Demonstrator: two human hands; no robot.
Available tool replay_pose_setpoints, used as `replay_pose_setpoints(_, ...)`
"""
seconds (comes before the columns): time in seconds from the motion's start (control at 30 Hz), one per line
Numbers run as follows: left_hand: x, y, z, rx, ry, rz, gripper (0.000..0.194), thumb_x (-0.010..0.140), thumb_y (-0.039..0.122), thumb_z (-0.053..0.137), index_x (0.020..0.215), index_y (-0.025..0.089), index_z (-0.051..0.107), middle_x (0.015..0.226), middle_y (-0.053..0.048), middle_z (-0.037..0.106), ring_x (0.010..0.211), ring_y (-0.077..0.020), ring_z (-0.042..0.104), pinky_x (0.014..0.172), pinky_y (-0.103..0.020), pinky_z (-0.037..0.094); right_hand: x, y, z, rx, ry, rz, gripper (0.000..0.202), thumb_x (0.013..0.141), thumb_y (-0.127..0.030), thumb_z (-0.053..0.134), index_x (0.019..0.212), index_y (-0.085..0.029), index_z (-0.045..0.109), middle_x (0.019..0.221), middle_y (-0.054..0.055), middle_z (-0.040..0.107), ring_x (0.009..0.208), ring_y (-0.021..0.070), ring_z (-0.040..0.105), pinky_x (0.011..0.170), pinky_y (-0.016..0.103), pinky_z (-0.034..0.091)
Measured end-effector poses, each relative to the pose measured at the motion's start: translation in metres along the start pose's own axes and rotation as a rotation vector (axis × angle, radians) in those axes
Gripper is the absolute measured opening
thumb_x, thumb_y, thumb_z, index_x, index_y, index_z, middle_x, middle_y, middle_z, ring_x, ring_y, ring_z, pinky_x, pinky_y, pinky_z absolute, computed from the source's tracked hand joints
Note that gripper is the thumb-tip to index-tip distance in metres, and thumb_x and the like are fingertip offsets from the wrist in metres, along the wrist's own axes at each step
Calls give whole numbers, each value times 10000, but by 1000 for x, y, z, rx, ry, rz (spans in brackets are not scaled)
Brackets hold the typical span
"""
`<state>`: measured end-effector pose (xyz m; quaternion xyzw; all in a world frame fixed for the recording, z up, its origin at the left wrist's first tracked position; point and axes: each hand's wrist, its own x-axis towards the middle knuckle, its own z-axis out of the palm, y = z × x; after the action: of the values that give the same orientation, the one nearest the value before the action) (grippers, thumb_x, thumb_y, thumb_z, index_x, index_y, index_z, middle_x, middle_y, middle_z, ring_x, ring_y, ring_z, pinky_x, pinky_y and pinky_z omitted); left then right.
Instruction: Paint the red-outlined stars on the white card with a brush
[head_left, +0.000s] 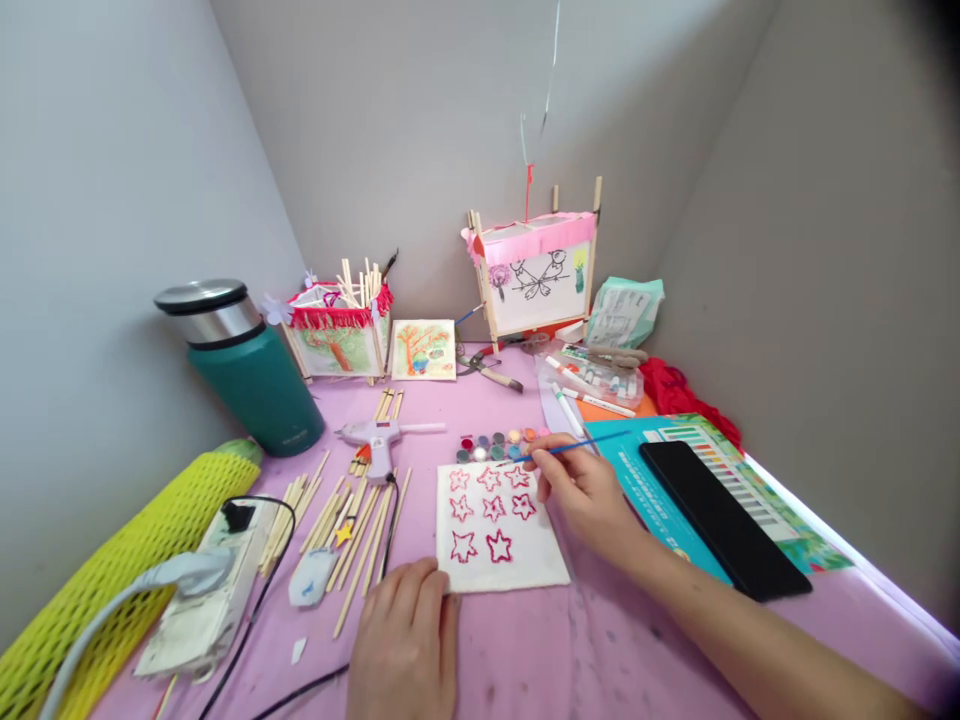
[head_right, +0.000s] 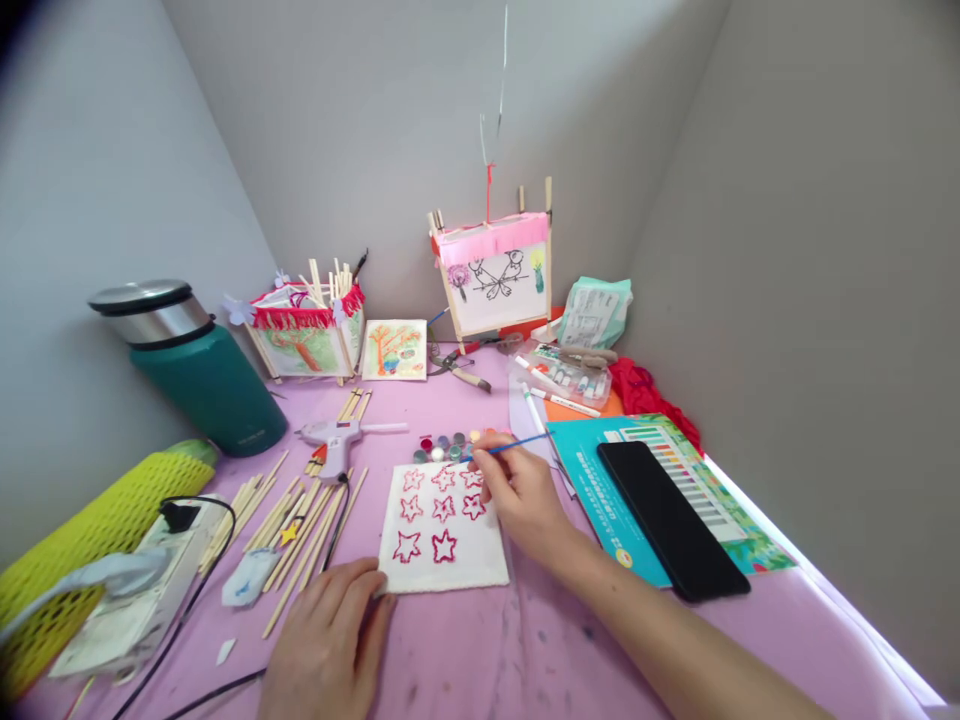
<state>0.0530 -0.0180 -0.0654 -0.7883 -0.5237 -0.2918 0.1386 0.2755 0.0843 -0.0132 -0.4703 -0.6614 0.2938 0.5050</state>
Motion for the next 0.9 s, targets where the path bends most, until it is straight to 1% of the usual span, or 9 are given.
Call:
replay_pose_setpoints(0.07,1,1,-2,-1,-2,-6,139,871,209,491,995,186,548,1012,-69,627,915,-213,576,802,-370,459,18,-16,1,-98,-20,-65,183,907,-327,505,832,-187,596,669,8,630,575,133,598,551,242,451)
replay_pose_setpoints(0.13,1,2,-2,-2,-9,0,128,873,203,479,983,193,544,1006,-66,624,906,-211,575,792,-366,458,36,-28,6,-173,-29,-166,211,899,-319,510,751,-188,584,654,7,626,547,125,584,521,233,424)
replay_pose_setpoints(0.2,0,2,-2,7,-9,7,118,871,194,478,969,197,543,999,-63,622,898,-210,573,782,-362,456,51,-31,15,-208,28,-252,238,893,-336,517,716,-188,572,659,14,630,538,123,579,512,232,411)
replay_pose_setpoints(0.27,0,1,0,32,-3,17,114,865,189,483,961,198,544,994,-63,622,891,-213,572,770,-360,453,57,-23,27,-170,116,-259,241,903,-360,505,744,-189,567,643,14,626,545,129,584,512,230,415)
replay_pose_setpoints(0.33,1,1,2,60,5,29,113,859,187,486,956,198,545,988,-64,622,883,-215,572,758,-357,450,56,-8,37,-137,182,-242,229,918,-366,479,800,-190,567,631,11,621,551,135,587,518,231,422)
replay_pose_setpoints(0.43,1,0,4,78,9,44,107,861,195,485,950,196,544,980,-68,622,881,-213,574,751,-348,446,49,13,44,-212,126,-268,220,925,-342,467,804,-192,573,654,18,623,570,139,587,537,235,425)
replay_pose_setpoints(0.5,1,0,5,78,22,50,90,864,203,488,938,195,540,969,-69,621,876,-209,576,751,-345,443,46,21,45,-258,113,-271,224,934,-316,445,801,-191,576,696,28,633,603,144,597,552,238,425)
replay_pose_setpoints(0.7,1,0,5,68,25,47,79,856,205,515,931,191,533,957,-70,616,873,-208,572,756,-347,435,45,26,46,-366,60,-312,203,939,-257,420,847,-191,588,788,36,675,681,159,633,642,262,432)
replay_pose_setpoints(0.9,2,2,3,58,19,40,69,848,195,522,916,191,531,954,-68,610,867,-210,566,752,-353,435,45,27,50,-416,36,-304,214,944,-253,411,856,-190,596,825,37,697,719,163,652,643,263,422)
